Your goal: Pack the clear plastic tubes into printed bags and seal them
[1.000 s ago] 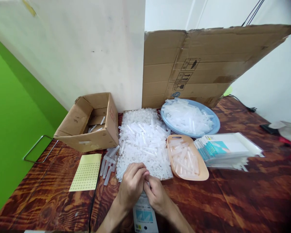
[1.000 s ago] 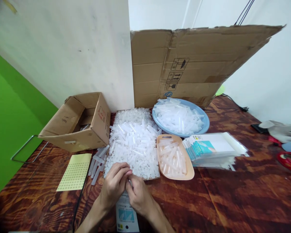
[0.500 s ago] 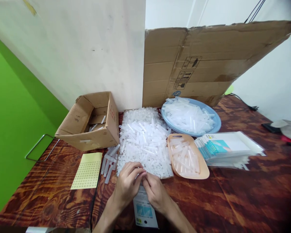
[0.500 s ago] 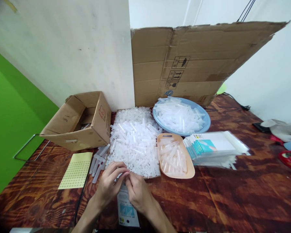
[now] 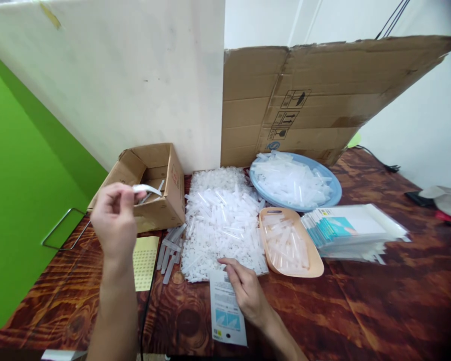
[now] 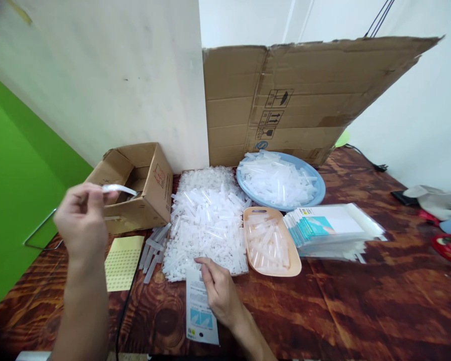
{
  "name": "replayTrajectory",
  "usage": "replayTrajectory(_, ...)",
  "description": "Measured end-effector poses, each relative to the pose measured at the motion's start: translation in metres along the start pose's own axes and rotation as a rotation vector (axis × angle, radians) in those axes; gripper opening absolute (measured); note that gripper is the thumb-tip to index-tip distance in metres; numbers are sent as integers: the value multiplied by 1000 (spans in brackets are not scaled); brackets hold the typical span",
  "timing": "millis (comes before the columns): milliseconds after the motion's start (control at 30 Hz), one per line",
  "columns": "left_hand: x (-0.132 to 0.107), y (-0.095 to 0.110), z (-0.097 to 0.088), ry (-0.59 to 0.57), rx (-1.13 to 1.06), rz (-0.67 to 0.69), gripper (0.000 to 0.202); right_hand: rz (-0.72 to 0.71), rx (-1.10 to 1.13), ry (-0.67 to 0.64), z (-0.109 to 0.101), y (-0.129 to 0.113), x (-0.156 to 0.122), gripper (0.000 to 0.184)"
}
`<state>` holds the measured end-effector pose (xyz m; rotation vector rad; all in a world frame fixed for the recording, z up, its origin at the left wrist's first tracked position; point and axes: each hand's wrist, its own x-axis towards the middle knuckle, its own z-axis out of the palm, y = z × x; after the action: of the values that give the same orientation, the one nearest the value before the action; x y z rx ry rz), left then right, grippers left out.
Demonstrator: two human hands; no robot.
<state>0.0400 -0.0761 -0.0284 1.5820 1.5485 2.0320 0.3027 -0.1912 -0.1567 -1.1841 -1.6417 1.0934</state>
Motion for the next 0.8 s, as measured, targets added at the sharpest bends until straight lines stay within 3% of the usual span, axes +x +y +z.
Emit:
replayTrajectory(67, 40, -15, -3, -53, 81, -43, 20, 6, 5, 5, -2, -1, 1, 34)
replayTrajectory(133, 68, -32, -5, -305, 262, -93, 22, 4, 7, 5, -3, -3, 1, 35)
replayTrajectory(200, 83, -46, -7, -387, 368, -87, 19, 2, 5, 8, -4, -4, 0, 35)
replayTrajectory(267, 86, -48, -9, -326, 440, -34, 18, 5, 1, 18, -4, -4, -2, 35)
replayTrajectory(333, 75, -37, -11, -212, 543, 82, 18, 16, -1, 36, -4, -2, -3, 35)
replayTrajectory(400, 50, -16, -11, -149, 609, 209, 17, 33, 0, 76, -4, 0, -2, 35)
replayTrajectory(467, 8, 7, -9, -247, 490, 197, 18, 71, 4, 175, -3, 3, 1, 35)
replayTrajectory(500, -17, 18, -8, -343, 391, 156, 17, 96, 5, 244, -3, 3, 2, 36)
replayTrajectory(600, -98, 35, -2, -793, 186, 65, 19, 144, 8, 417, -4, -1, 5, 41)
replayTrajectory(700, -157, 33, 3, -940, 79, 55, 49, 89, 78, 307, -6, -15, 2, 52)
replayTrajectory(767, -175, 26, 4, -882, 28, 33, 68, 3, 142, 133, -6, -25, -1, 62)
replayTrajectory(800, -179, 23, 3, -822, 2, 16, 66, -40, 172, 73, -6, -28, -3, 64)
